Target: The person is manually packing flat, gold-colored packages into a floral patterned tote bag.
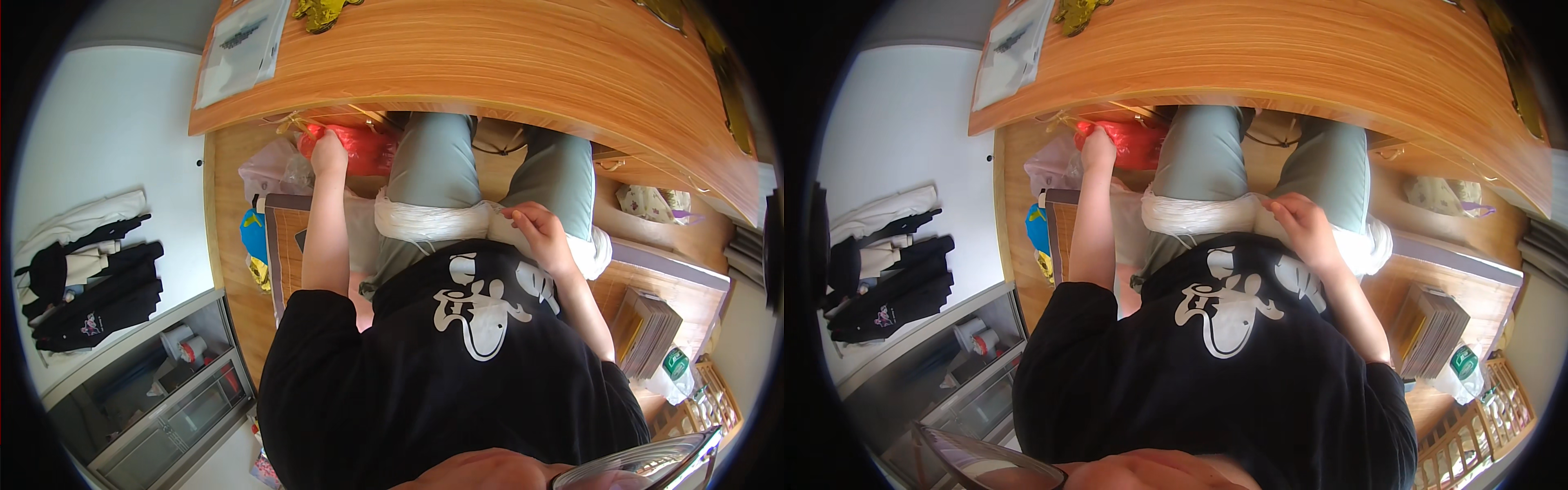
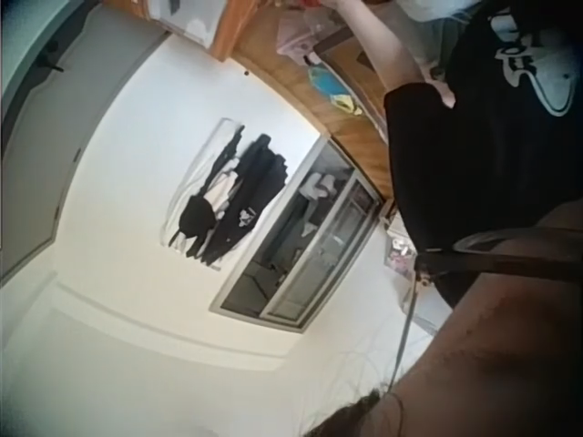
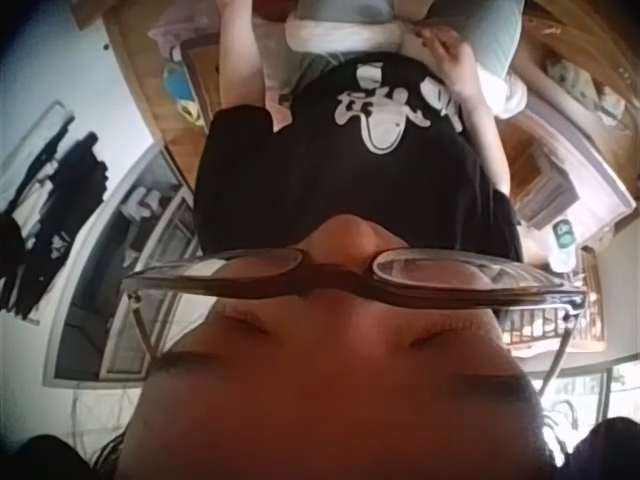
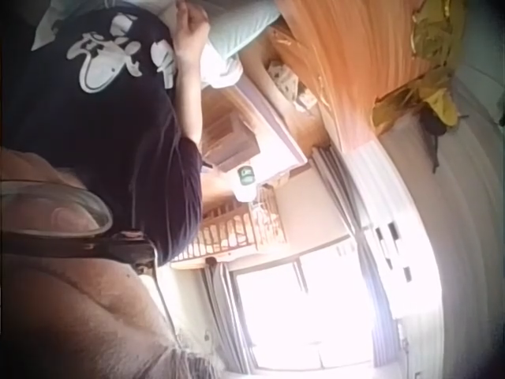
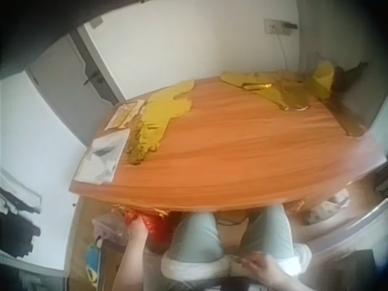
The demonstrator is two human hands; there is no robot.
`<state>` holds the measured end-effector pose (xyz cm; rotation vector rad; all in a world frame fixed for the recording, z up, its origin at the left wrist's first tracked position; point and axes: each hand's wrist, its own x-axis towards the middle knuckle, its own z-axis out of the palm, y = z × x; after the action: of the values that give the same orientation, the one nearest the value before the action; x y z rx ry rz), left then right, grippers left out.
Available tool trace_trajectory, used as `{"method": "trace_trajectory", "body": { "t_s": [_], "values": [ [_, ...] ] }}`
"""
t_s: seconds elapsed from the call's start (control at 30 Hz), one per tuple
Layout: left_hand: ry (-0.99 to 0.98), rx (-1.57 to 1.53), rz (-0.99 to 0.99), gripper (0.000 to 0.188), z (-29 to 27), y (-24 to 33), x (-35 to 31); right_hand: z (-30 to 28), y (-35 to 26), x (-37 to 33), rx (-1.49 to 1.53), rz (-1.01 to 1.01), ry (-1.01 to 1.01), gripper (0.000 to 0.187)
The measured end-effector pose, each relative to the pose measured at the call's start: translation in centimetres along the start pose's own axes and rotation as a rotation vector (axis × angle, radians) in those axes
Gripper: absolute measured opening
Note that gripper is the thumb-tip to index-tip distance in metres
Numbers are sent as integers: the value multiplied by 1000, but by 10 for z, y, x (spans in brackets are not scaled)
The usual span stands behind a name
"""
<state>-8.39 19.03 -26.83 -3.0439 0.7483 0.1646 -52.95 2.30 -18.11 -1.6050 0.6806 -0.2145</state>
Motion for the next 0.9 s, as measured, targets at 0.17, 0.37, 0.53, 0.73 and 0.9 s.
{"method": "trace_trajectory", "body": {
  "t_s": [0.17,0.37,0.53,0.73,0.9],
  "values": [
    [-111,32,108,18,-16,1,6,-8,4,5,-1,-10,16,25],
    [-116,106,259,22,3,-39,21,-45,18,6,94,26,193,27],
    [-106,134,308,19,-4,-34,5,-146,73,6,-515,295,861,29],
    [-102,33,272,18,-24,-58,9,-289,175,7,-537,837,763,50],
    [-232,-121,399,20,-17,1,3,-410,281,-33,-366,986,1221,62]
  ]
}}
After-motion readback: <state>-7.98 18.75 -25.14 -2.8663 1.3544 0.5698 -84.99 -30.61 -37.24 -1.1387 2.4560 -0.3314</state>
